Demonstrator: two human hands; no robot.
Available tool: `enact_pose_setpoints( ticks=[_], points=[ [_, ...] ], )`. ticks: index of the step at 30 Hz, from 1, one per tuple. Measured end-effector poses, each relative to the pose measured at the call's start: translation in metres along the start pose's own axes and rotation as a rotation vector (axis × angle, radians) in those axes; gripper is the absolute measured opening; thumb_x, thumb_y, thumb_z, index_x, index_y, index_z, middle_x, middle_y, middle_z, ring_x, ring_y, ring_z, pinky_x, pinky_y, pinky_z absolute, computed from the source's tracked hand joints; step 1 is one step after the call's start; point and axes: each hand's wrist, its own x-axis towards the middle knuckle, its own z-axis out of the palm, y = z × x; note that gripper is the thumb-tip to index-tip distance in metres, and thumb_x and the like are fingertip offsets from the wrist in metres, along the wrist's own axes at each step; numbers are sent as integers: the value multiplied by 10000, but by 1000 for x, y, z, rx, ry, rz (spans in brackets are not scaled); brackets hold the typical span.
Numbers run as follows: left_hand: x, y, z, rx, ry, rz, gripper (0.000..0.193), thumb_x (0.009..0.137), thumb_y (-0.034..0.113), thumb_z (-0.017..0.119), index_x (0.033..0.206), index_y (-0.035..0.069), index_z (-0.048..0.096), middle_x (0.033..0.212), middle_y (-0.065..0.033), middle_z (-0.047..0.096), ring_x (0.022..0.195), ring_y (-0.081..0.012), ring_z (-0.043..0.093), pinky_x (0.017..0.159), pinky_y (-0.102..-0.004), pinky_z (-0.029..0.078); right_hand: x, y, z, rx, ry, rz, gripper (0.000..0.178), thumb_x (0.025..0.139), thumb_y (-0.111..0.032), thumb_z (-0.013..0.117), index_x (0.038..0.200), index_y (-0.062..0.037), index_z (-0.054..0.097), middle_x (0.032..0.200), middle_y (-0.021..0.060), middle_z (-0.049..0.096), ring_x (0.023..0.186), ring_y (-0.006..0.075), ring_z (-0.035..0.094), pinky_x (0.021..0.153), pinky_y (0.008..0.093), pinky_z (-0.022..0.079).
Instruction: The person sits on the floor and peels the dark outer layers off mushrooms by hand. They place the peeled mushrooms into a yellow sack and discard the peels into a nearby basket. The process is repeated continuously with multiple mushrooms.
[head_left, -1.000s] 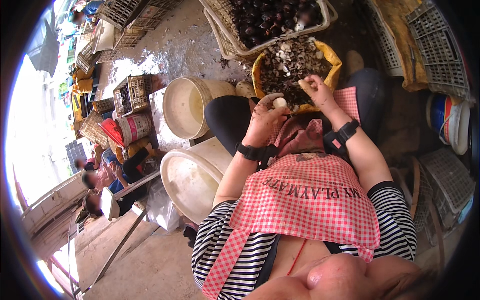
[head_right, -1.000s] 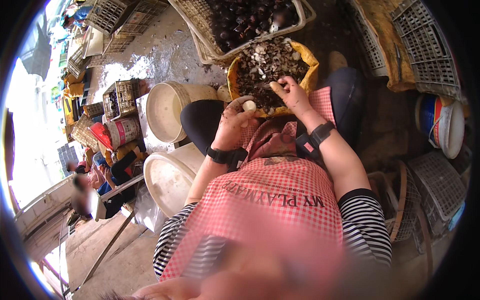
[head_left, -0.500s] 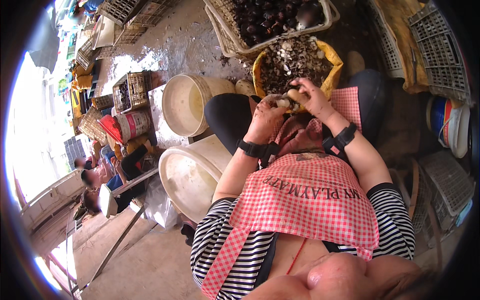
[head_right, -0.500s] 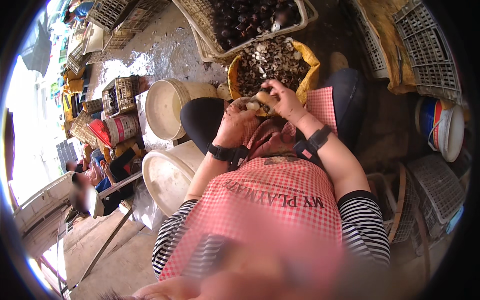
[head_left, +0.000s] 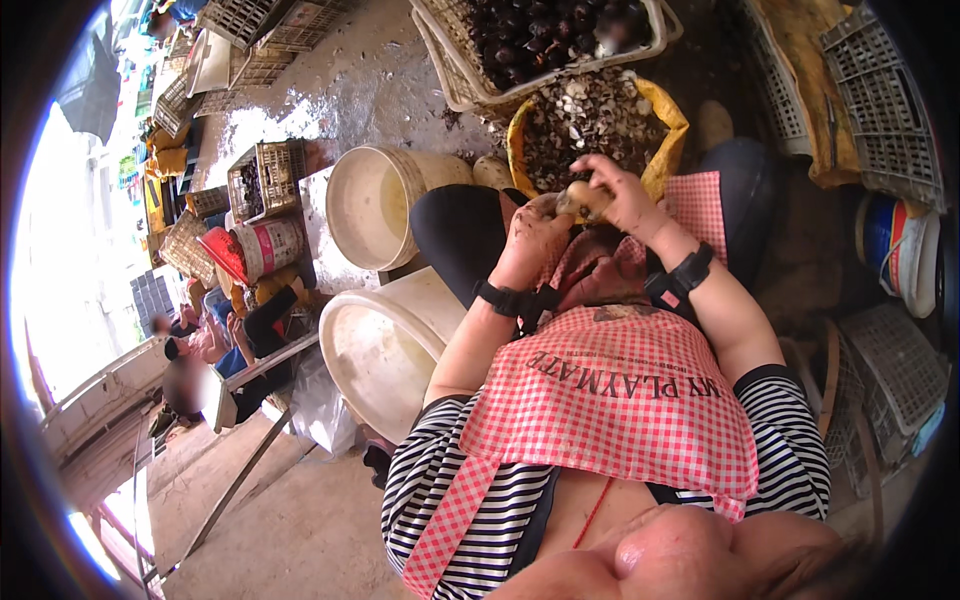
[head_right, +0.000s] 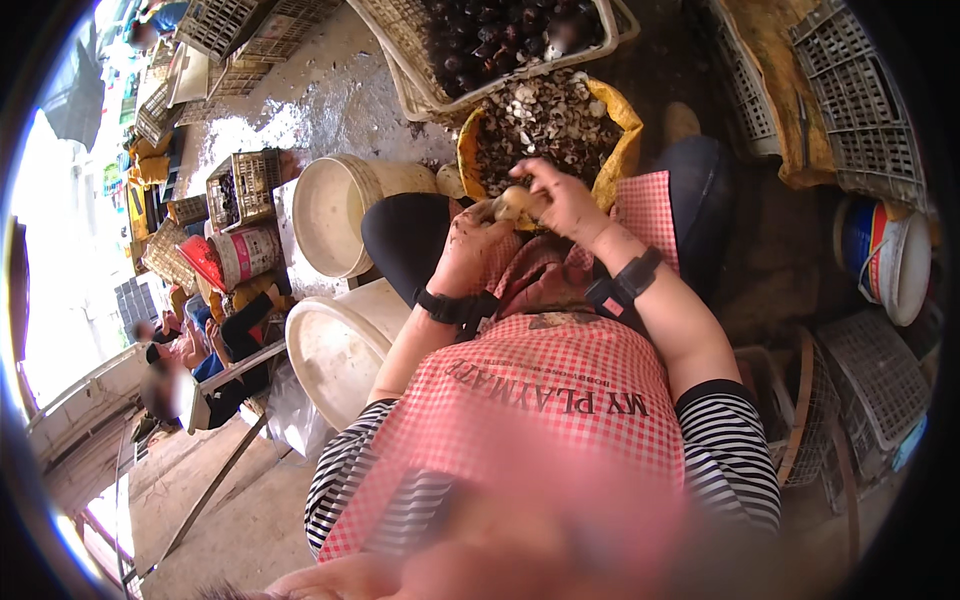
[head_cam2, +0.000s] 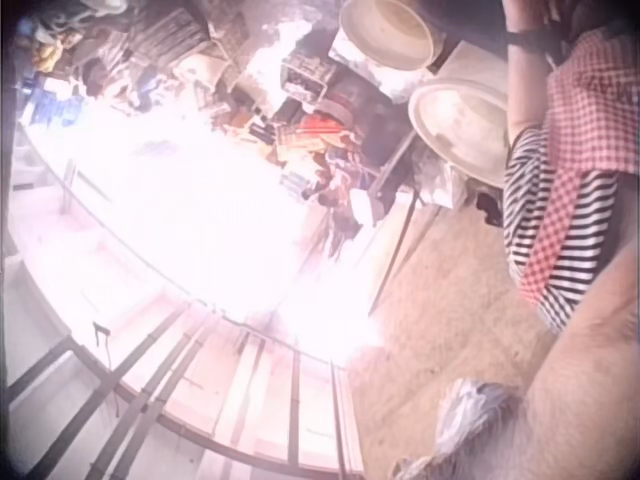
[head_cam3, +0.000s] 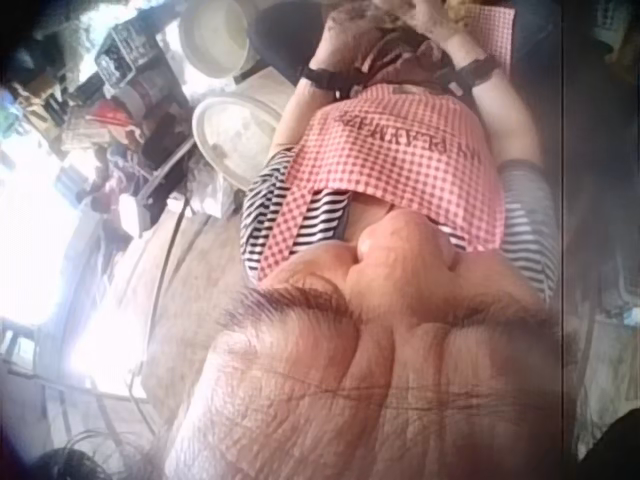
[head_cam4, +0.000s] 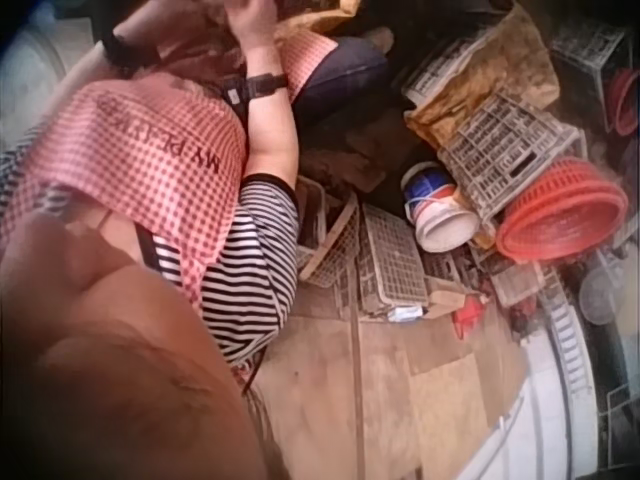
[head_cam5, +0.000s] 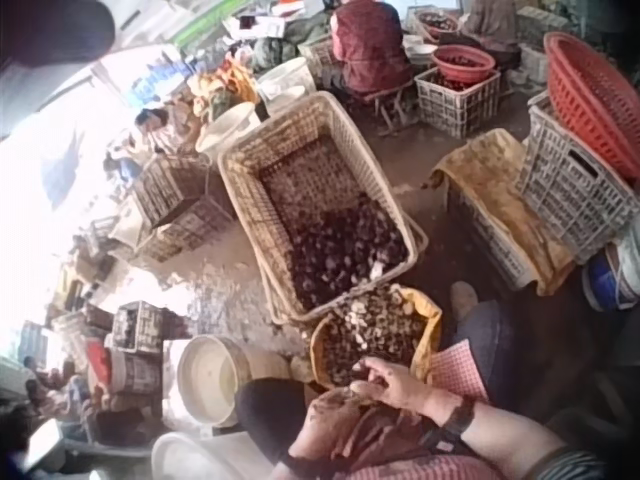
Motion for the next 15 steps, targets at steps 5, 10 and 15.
enact_pose_setpoints(
  ticks=[5,10,15],
  points=[
    [1,-3,-8,-665,-50,-448,220,960,100,642,1151,-9,635,920,-62,668,723,-110,609,608,-227,490,10,64,-3,13,205,205,443,937,-386,718,1166,-21,614,971,26,650,764,108,515,711,272,481],
    [4,5,-9,-827,-13,-461,336,1000,157,610,1306,24,568,990,-83,674,705,-98,565,592,-201,462,17,65,-2,320,346,187,399,947,-406,705,1095,-41,646,877,-23,613,761,75,482,726,229,437],
    [3,-5,-15,-1133,3,-437,339,1011,140,580,1335,40,577,1098,-94,655,830,-141,608,633,-236,499,6,28,7,279,140,50,349,975,-331,685,1187,-58,630,926,-32,628,804,68,514,778,230,463]
  ],
)
